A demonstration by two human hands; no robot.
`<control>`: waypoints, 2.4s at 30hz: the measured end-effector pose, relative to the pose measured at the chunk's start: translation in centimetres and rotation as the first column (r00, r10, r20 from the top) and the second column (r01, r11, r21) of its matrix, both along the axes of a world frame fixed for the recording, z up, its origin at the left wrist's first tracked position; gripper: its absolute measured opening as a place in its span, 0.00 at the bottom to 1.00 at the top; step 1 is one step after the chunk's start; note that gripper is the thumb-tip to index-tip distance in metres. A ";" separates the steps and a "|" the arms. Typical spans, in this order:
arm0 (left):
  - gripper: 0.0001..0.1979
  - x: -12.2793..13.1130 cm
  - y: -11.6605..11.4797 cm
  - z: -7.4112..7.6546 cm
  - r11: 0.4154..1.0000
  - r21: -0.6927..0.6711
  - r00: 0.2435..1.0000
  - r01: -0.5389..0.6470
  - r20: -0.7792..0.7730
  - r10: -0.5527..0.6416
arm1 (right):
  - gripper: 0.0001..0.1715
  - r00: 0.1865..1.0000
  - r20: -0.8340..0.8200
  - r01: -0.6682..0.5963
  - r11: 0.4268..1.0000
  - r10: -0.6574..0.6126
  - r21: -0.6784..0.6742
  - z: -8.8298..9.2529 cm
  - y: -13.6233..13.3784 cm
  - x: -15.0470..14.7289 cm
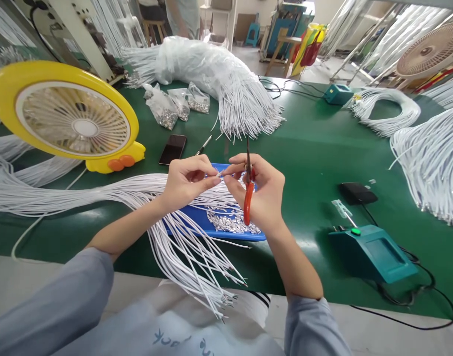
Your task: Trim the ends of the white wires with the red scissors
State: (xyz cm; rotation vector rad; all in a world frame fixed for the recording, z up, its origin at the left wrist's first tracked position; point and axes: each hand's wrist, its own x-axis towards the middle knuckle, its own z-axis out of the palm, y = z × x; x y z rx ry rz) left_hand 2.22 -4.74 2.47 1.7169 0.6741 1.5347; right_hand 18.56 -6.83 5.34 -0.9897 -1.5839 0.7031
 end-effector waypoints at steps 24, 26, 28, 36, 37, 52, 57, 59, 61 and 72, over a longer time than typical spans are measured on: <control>0.13 0.6 0.2 -0.4 0.994 -0.095 0.998 0.060 0.025 -0.058 | 0.17 0.998 -0.032 0.048 0.997 -0.046 0.061 -0.6 -0.1 -0.1; 0.12 0.5 0.2 -0.5 0.991 -0.110 0.997 0.075 0.019 -0.073 | 0.18 0.998 -0.032 0.050 0.997 -0.048 0.060 -0.7 0.0 -0.1; 0.11 0.5 0.2 -0.5 0.992 -0.101 0.997 0.080 0.014 -0.079 | 0.19 0.998 -0.035 0.047 0.997 -0.045 0.061 -0.7 0.1 -0.1; 0.06 0.9 -0.1 -0.7 0.995 0.031 0.995 -0.094 0.013 0.094 | 0.21 0.994 -0.078 0.074 0.997 -0.073 0.015 -1.0 0.1 -0.5; 0.06 0.9 -0.1 -0.7 0.993 0.046 0.994 -0.107 0.004 0.107 | 0.21 0.994 -0.078 0.076 0.997 -0.075 0.014 -1.0 0.0 -0.5; 0.03 1.3 -0.1 -1.0 0.986 0.110 0.992 -0.123 0.013 0.122 | 0.17 0.997 -0.046 0.056 0.998 -0.057 -0.026 -0.5 -0.1 -0.2; 0.05 1.2 0.1 -1.3 0.996 0.072 0.998 -0.055 -0.039 0.058 | 0.18 0.999 0.003 0.052 0.999 -0.052 0.006 -0.5 0.1 0.2; 0.06 1.2 0.1 -1.3 0.998 0.057 0.996 -0.041 -0.070 0.045 | 0.18 0.999 0.023 0.046 0.999 -0.046 0.008 -0.5 0.2 0.3; 0.07 1.1 0.1 -1.2 0.999 0.041 0.995 -0.030 -0.093 0.034 | 0.17 0.998 0.035 0.045 0.999 -0.045 0.012 -0.4 0.2 0.4; 0.04 0.2 0.5 -0.1 0.996 -0.039 0.983 0.074 -0.163 -0.080 | 0.11 1.000 0.024 0.016 1.000 -0.016 -0.008 0.5 0.5 1.1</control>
